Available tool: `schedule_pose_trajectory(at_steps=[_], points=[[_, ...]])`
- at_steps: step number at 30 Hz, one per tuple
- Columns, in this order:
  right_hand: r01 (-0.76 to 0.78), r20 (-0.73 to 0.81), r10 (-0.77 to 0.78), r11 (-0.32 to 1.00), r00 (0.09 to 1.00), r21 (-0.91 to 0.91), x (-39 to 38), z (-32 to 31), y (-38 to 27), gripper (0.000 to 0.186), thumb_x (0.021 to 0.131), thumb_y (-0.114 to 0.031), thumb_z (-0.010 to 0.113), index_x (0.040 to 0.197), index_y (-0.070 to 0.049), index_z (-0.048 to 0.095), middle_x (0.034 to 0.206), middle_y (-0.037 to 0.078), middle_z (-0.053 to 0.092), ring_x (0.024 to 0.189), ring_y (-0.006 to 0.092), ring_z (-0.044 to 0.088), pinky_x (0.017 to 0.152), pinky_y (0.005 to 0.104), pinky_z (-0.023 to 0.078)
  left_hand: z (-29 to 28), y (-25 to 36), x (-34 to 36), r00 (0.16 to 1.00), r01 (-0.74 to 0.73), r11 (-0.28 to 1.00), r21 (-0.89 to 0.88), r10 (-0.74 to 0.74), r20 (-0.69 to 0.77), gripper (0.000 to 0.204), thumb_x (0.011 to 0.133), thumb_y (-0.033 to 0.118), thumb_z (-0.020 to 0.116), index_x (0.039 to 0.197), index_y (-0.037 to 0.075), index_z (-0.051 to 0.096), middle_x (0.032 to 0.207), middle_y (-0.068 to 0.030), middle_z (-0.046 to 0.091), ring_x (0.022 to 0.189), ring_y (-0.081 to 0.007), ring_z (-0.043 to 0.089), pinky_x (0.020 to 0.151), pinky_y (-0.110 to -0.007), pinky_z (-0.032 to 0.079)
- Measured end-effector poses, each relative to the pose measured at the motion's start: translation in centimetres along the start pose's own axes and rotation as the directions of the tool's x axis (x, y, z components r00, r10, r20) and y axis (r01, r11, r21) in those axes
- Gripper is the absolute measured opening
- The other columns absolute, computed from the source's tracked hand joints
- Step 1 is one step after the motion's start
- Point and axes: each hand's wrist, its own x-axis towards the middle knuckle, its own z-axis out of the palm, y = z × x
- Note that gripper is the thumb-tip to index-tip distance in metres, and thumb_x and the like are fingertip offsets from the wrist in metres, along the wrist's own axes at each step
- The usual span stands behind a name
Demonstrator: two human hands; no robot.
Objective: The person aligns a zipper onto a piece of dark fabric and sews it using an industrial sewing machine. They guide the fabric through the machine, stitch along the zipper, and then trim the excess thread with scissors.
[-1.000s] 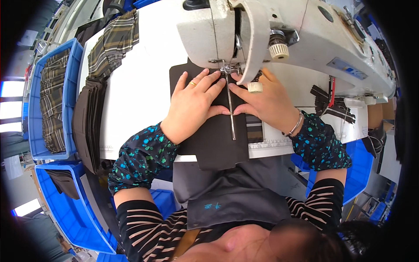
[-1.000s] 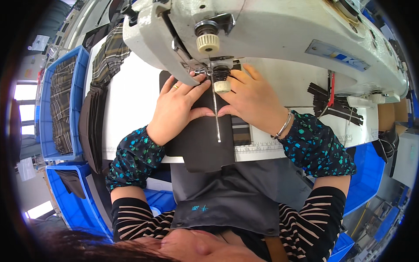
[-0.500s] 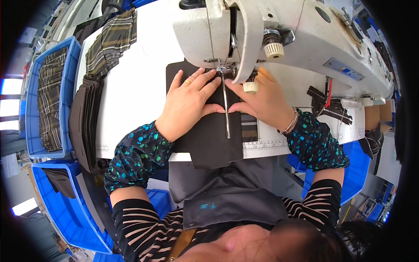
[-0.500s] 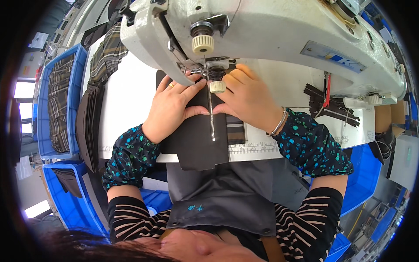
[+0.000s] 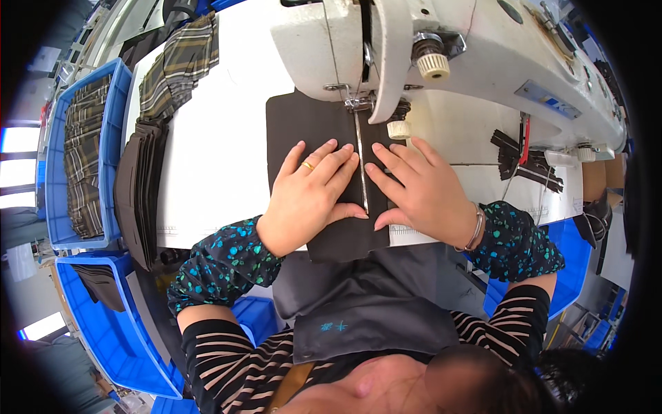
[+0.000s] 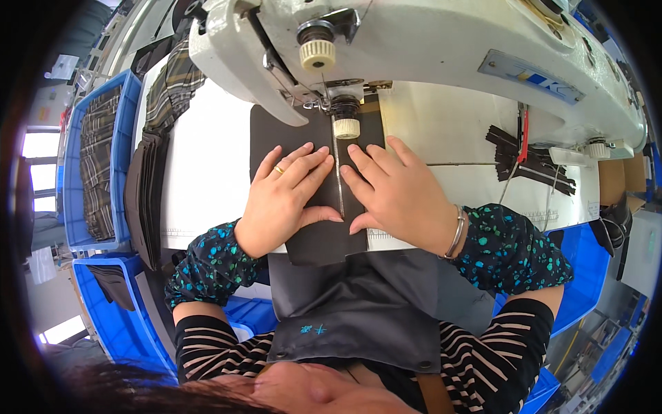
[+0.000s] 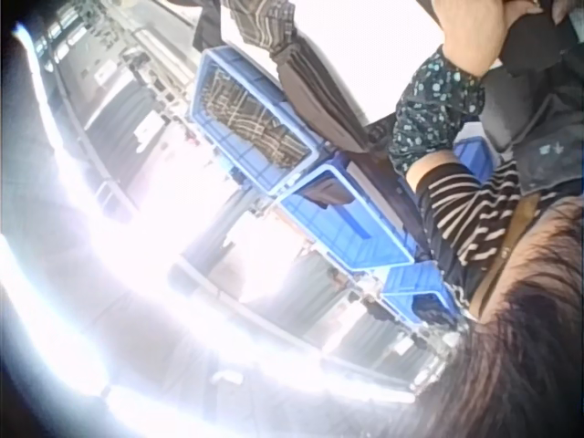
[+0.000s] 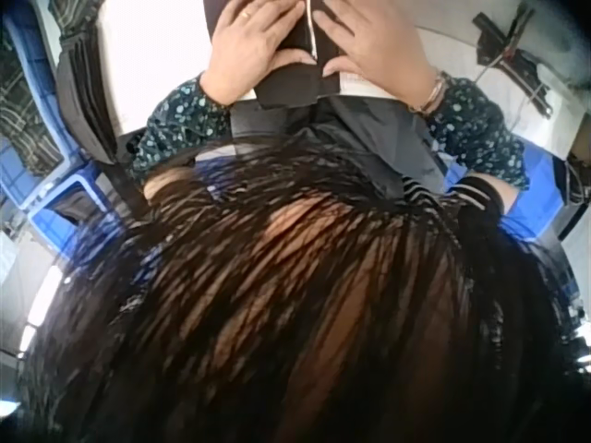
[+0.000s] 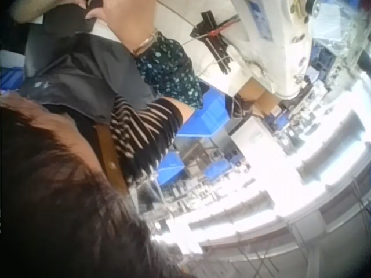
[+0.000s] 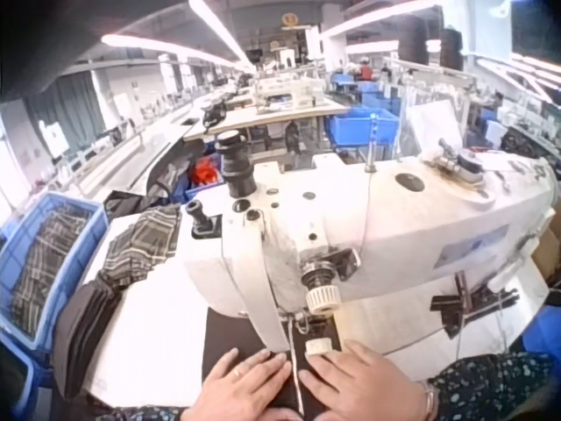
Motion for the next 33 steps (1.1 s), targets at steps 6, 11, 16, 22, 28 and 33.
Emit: schedule_pose_trajectory(at_steps=[6, 11, 16, 22, 28, 33], points=[[-0.018, -0.005, 0.018, 1.000, 1.000, 0.000, 0.7, 0.6, 0.8, 0.085, 0.068, -0.057, 0.082, 0.133, -0.004, 0.068, 0.138, 0.016, 0.063, 0.128, 0.0324, 0.057, 0.115, 0.0531, 0.041, 0.2, -1.1, 1.1, 1.000, -0.005, 1.000, 0.019, 0.004, 0.008, 0.081, 0.075, 0.056, 0.080, 0.138, 0.008, 0.066, 0.143, -0.0052, 0.063, 0.138, -0.0264, 0.057, 0.116, -0.055, 0.039], [-0.056, 0.024, 0.056, 0.998, 0.998, -0.005, 1.5, 1.1, 2.1, 0.083, 0.070, -0.058, 0.078, 0.135, -0.006, 0.066, 0.140, 0.014, 0.061, 0.124, 0.0304, 0.059, 0.115, 0.0519, 0.040, 0.7, -2.4, 2.8, 0.998, -0.034, 0.998, 0.054, 0.036, -0.045, 0.078, 0.078, 0.060, 0.075, 0.133, 0.005, 0.069, 0.137, -0.0064, 0.066, 0.132, -0.0260, 0.061, 0.115, -0.058, 0.040], [-0.046, -0.037, 0.045, 0.999, 0.998, -0.028, 2.2, 0.9, 3.2, 0.084, 0.074, -0.060, 0.077, 0.139, -0.009, 0.066, 0.123, 0.012, 0.068, 0.111, 0.0303, 0.062, 0.116, 0.0483, 0.041, 0.9, -3.2, 3.6, 0.998, -0.020, 0.999, 0.037, 0.022, -0.065, 0.076, 0.079, 0.059, 0.076, 0.134, 0.006, 0.069, 0.137, -0.0055, 0.066, 0.133, -0.0267, 0.060, 0.115, -0.058, 0.040], [-0.072, -0.080, 0.077, 0.995, 0.994, 0.064, 2.3, 1.4, 3.4, 0.056, 0.073, -0.052, 0.082, 0.103, -0.005, 0.073, 0.125, 0.016, 0.065, 0.128, 0.0342, 0.057, 0.113, 0.0495, 0.042, 1.4, -3.4, 3.4, 0.995, 0.009, 0.999, -0.032, -0.012, -0.103, 0.070, 0.079, 0.054, 0.077, 0.131, 0.008, 0.071, 0.135, -0.0058, 0.067, 0.134, -0.0278, 0.060, 0.115, -0.057, 0.040], [-0.064, -0.071, 0.071, 0.993, 0.995, 0.100, 2.5, 1.5, 3.6, 0.058, 0.073, -0.052, 0.082, 0.103, -0.003, 0.073, 0.124, 0.016, 0.066, 0.128, 0.0350, 0.056, 0.113, 0.0488, 0.041, 1.4, -3.1, 3.5, 0.994, 0.028, 0.999, -0.036, -0.032, -0.101, 0.069, 0.079, 0.053, 0.078, 0.132, 0.008, 0.071, 0.134, -0.0062, 0.067, 0.134, -0.0284, 0.059, 0.115, -0.056, 0.041], [-0.056, -0.043, 0.061, 0.993, 0.997, 0.103, 2.5, 1.4, 3.8, 0.059, 0.073, -0.051, 0.083, 0.105, -0.002, 0.073, 0.125, 0.016, 0.066, 0.128, 0.0339, 0.057, 0.113, 0.0483, 0.042, 1.2, -3.2, 3.6, 0.996, 0.041, 0.995, -0.094, -0.049, -0.079, 0.057, 0.087, 0.042, 0.077, 0.132, 0.007, 0.071, 0.135, -0.0087, 0.067, 0.137, -0.0308, 0.058, 0.113, -0.054, 0.044]])
